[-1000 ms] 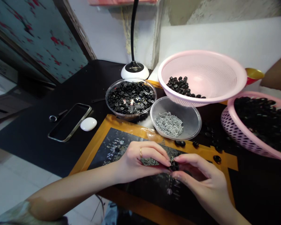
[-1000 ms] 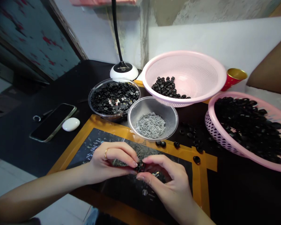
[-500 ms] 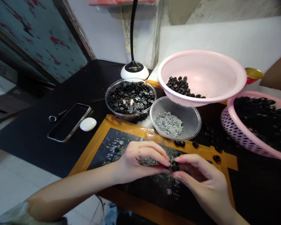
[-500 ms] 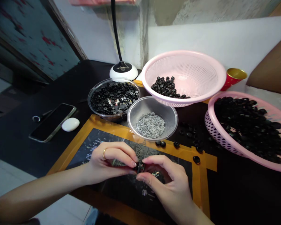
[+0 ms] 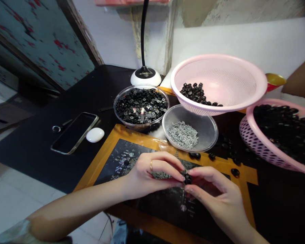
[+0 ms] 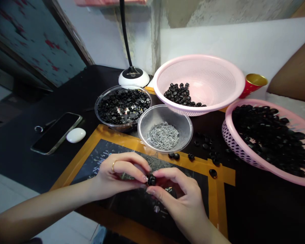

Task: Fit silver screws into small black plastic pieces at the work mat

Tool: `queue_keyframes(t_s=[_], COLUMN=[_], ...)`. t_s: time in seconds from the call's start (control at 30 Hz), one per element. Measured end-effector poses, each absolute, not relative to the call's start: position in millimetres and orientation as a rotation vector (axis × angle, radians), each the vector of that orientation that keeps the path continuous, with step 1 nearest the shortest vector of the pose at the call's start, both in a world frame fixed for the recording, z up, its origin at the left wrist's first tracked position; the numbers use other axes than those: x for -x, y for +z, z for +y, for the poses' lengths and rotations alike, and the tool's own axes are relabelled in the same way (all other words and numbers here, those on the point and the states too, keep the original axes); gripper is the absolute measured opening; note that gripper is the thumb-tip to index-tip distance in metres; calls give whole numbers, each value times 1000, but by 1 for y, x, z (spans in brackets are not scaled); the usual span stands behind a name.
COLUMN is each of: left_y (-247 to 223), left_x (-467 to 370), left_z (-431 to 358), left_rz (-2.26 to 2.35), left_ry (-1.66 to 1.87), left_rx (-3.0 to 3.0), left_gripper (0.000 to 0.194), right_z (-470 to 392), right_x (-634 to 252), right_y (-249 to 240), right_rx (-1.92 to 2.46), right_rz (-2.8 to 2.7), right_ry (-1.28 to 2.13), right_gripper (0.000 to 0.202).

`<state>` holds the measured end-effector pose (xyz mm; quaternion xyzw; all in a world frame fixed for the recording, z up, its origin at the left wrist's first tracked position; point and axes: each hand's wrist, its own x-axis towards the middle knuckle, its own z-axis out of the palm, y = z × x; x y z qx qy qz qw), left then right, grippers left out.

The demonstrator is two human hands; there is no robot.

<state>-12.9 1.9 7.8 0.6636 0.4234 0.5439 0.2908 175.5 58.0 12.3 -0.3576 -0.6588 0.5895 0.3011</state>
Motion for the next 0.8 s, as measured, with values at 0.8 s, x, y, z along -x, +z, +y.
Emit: queue_keyframes(t_s=[0.8], left_y=[5], left_x=[10], left_z=[-3], left_rz=[1120], left_ry=[1553], left_rx=[-2096], left_gripper=[6], right_z=[58], right_x=[-172], right_y=[4], right_rx=[842], right_rz=[-1483], right_ry=[2300], right_gripper=[28])
